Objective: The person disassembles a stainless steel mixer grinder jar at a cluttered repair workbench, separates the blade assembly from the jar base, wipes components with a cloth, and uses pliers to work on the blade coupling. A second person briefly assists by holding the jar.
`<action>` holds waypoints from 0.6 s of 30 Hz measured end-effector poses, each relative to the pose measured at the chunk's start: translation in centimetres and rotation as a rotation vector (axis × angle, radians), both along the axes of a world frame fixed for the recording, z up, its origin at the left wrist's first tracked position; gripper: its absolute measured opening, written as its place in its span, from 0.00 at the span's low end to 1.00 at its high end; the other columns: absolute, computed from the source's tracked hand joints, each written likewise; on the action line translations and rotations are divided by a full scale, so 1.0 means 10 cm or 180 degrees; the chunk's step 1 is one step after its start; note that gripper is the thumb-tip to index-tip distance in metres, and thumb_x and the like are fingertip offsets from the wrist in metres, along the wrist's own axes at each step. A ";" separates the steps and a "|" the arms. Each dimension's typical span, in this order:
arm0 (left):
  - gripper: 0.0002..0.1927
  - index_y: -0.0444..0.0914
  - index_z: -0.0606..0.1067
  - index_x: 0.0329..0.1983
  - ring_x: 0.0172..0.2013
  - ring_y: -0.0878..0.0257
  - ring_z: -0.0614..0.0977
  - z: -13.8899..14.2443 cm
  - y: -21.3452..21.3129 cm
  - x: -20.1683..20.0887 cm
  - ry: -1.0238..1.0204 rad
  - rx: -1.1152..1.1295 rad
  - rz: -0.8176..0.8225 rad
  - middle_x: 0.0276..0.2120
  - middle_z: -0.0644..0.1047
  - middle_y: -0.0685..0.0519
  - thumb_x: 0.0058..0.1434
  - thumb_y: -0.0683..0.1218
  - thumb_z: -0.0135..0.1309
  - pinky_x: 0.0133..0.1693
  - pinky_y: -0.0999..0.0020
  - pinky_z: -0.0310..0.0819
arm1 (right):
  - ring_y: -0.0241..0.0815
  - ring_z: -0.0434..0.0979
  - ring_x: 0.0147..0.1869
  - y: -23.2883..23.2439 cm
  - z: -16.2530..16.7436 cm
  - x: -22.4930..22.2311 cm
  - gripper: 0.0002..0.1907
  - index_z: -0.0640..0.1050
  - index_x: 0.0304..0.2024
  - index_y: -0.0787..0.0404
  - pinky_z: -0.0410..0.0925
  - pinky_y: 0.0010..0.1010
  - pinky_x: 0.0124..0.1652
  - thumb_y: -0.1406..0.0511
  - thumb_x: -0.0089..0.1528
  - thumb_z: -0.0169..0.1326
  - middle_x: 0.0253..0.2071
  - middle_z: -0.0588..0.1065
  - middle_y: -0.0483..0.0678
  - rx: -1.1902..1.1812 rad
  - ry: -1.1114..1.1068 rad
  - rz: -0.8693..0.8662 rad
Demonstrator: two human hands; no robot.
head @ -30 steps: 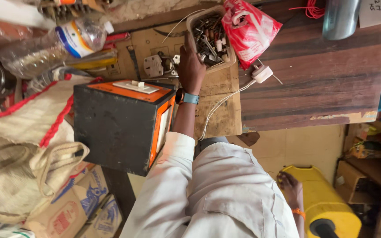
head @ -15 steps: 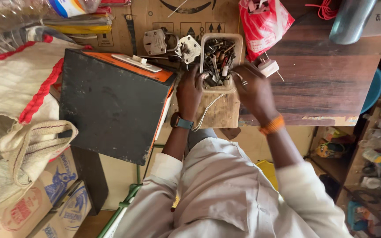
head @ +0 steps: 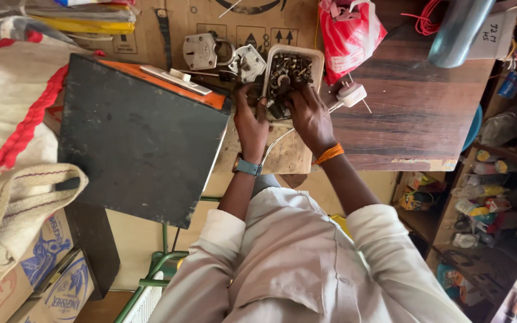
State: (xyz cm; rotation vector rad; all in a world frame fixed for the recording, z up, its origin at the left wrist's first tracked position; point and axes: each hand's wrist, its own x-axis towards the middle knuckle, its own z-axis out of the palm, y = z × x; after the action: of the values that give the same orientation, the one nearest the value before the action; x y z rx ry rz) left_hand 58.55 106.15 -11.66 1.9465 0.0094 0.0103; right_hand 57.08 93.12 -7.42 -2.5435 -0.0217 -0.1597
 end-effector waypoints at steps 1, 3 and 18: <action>0.24 0.40 0.64 0.67 0.46 0.44 0.83 0.01 0.01 0.00 -0.0300 0.0087 -0.0016 0.56 0.76 0.41 0.69 0.38 0.55 0.42 0.57 0.79 | 0.58 0.79 0.52 0.01 0.00 0.01 0.09 0.76 0.47 0.69 0.74 0.45 0.52 0.72 0.66 0.58 0.52 0.74 0.58 0.0049 -0.0001 -0.0175; 0.25 0.41 0.63 0.66 0.34 0.51 0.84 0.03 0.01 -0.01 0.0900 -0.0332 0.0148 0.53 0.77 0.44 0.67 0.40 0.54 0.31 0.59 0.79 | 0.58 0.79 0.46 0.03 -0.01 0.07 0.08 0.75 0.45 0.69 0.75 0.43 0.47 0.71 0.65 0.58 0.50 0.75 0.59 0.0177 0.0136 -0.0474; 0.11 0.37 0.73 0.50 0.24 0.66 0.74 -0.16 0.10 0.03 0.1883 -0.1335 0.0128 0.39 0.77 0.51 0.70 0.47 0.54 0.22 0.69 0.71 | 0.66 0.68 0.61 0.23 0.08 0.17 0.29 0.77 0.53 0.63 0.67 0.55 0.57 0.69 0.49 0.68 0.57 0.72 0.63 -0.0287 0.0001 -0.0178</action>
State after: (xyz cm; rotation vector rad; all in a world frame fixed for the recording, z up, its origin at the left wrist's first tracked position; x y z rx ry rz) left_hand 58.84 107.11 -13.28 1.4703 0.4099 -0.5020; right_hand 58.76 95.39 -6.65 -2.6354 0.0431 -0.1842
